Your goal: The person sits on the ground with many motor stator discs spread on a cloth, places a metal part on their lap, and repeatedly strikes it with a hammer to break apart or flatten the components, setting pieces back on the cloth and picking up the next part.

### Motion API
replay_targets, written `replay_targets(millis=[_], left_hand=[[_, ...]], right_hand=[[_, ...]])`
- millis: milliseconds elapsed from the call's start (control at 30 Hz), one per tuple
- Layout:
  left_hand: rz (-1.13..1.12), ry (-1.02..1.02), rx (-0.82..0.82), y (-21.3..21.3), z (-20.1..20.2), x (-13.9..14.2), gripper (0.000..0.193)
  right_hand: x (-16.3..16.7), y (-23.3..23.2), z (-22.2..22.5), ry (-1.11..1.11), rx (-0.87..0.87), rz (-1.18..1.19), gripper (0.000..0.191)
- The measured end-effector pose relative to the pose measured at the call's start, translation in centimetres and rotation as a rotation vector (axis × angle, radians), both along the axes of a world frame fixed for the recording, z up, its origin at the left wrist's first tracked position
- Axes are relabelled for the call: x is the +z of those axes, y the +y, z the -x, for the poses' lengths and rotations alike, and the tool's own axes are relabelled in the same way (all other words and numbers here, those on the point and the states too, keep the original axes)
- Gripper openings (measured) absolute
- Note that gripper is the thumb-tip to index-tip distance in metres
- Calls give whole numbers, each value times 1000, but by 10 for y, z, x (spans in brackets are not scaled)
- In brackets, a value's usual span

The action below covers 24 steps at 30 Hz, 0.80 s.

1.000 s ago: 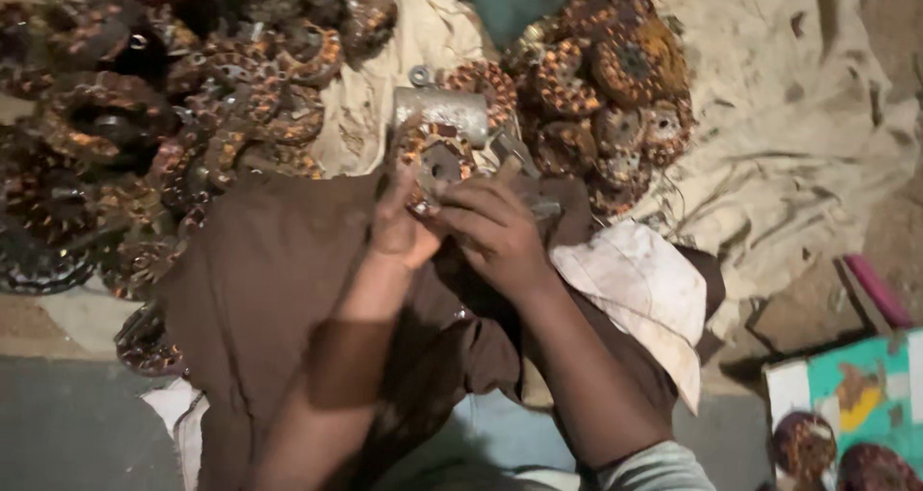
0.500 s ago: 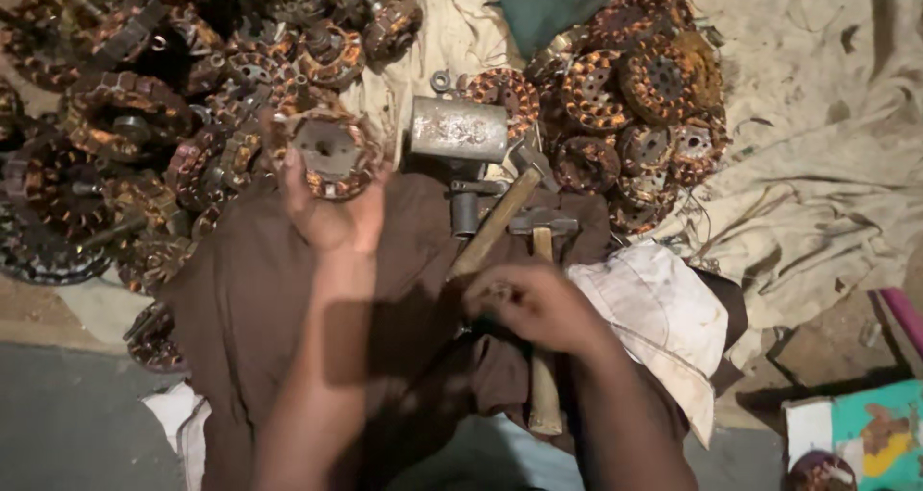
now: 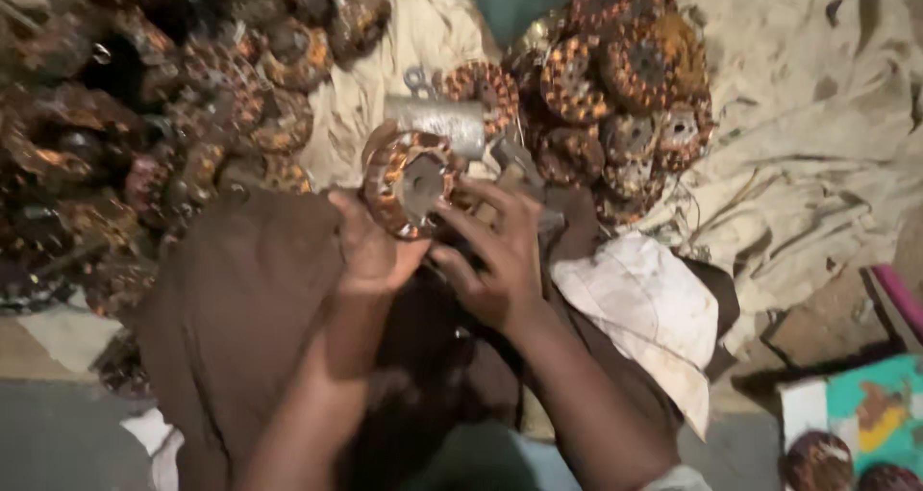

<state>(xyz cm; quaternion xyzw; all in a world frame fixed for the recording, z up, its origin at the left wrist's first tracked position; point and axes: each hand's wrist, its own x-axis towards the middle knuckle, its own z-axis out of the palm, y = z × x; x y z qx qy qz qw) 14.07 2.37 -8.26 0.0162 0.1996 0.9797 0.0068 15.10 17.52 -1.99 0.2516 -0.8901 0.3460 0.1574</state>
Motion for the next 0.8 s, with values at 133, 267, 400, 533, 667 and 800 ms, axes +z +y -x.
replay_targets(millis=[133, 267, 400, 533, 667, 800], left_hand=[[10, -1, -64, 7, -6, -7, 106], [108, 9, -82, 7, -5, -14, 105], [226, 7, -83, 11, -4, -22, 106], [323, 19, -7, 14, -5, -28, 102], [526, -85, 11, 15, -6, -26, 103], [1216, 128, 365, 11, -7, -19, 99]], right_hand=[[-18, -3, -7, -179, -1, 64, 23], [-22, 2, -1, -506, 8, 293, 12], [-16, 4, 0, -377, -5, 271, 18], [-20, 6, -5, -292, -3, 182, 20], [-41, 11, -5, -344, 2, 289, 11], [-57, 22, 5, -844, -184, 884, 18]])
